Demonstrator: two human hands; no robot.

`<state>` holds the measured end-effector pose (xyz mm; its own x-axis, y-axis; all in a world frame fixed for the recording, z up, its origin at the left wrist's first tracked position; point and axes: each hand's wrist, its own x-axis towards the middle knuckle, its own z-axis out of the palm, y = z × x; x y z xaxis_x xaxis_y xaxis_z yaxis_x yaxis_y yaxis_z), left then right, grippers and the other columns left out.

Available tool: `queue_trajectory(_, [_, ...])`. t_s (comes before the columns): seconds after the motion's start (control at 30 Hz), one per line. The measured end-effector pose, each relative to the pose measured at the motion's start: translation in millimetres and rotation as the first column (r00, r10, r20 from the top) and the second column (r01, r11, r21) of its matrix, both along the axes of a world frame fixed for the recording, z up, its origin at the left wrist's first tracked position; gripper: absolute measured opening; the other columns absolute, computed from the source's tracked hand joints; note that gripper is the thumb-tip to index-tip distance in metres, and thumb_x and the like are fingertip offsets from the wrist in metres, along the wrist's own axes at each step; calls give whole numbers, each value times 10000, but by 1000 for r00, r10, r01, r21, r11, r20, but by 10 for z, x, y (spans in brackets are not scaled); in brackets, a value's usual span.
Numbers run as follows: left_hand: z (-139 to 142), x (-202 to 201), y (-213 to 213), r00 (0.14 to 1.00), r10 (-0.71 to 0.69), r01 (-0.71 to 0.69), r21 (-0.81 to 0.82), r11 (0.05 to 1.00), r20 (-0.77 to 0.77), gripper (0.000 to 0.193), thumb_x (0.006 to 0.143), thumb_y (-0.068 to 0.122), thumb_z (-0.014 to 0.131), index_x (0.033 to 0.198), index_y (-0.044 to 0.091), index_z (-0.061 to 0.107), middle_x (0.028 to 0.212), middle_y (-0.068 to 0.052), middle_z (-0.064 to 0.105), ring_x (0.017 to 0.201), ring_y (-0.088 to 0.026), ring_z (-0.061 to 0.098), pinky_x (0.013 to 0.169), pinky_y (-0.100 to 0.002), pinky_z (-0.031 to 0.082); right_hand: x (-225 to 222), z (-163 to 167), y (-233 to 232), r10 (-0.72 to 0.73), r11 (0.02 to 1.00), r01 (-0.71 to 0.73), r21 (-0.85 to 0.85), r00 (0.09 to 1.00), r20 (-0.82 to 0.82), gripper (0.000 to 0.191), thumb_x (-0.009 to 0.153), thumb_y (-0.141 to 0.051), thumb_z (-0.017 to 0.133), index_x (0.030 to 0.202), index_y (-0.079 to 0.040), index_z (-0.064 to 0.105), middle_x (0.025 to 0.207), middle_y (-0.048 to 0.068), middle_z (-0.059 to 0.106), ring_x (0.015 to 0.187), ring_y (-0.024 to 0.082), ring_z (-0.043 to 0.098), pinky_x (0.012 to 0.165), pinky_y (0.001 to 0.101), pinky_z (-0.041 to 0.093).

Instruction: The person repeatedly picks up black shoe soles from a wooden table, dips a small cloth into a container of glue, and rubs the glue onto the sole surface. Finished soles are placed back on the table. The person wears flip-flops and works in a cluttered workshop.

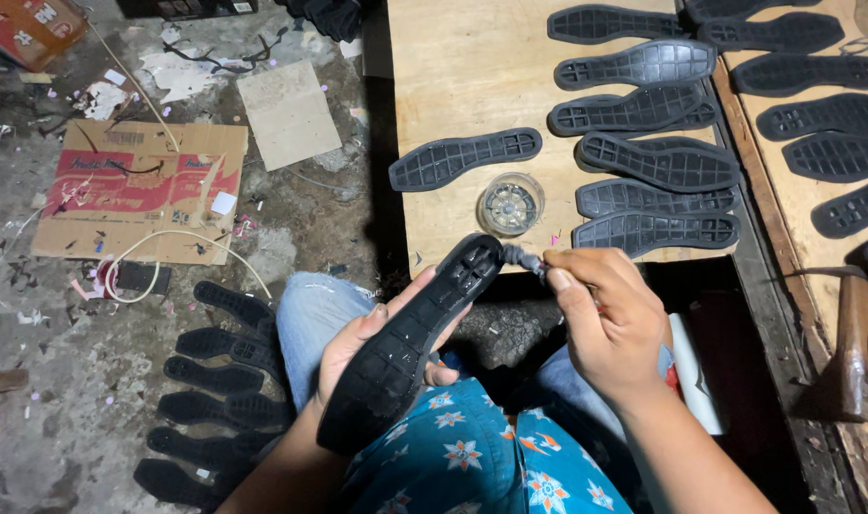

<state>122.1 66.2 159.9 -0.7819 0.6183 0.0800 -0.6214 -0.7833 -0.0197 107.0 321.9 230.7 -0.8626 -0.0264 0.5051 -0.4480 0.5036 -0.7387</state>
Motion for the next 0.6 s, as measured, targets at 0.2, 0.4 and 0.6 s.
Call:
queue_trajectory(0.2, [14, -2, 8, 1000, 4, -4, 9, 1000, 17, 735, 1051, 259, 512, 1674, 89, 160, 1688, -208, 201, 1585, -326, 188, 1063, -624, 497, 60, 32, -127, 144, 980, -129, 154, 985, -95, 111, 924, -51, 696, 1023, -1, 709, 913, 116, 697, 845, 256, 655, 785, 356, 496])
queue_trajectory(0.4, [29, -15, 71, 1000, 13, -13, 19, 1000, 17, 785, 1044, 433, 512, 1653, 75, 169, 1686, -166, 264, 1569, -303, 219, 1228, -712, 195, -32, -15, -13, -107, 994, 107, 8, 994, 1, 134, 999, -30, 646, 1108, 6, 715, 1004, 141, 711, 860, 253, 665, 771, 332, 516])
queue_trajectory(0.6, [3, -77, 82, 1000, -29, 28, 78, 997, 0, 859, 1058, 517, 521, 1720, 79, 192, 1639, -165, 383, 1486, -281, 434, 1311, -671, 121, 61, -15, -202, 75, 990, -75, 116, 997, 5, 149, 935, -30, 678, 1074, 0, 722, 1016, 145, 718, 921, 282, 666, 836, 371, 516])
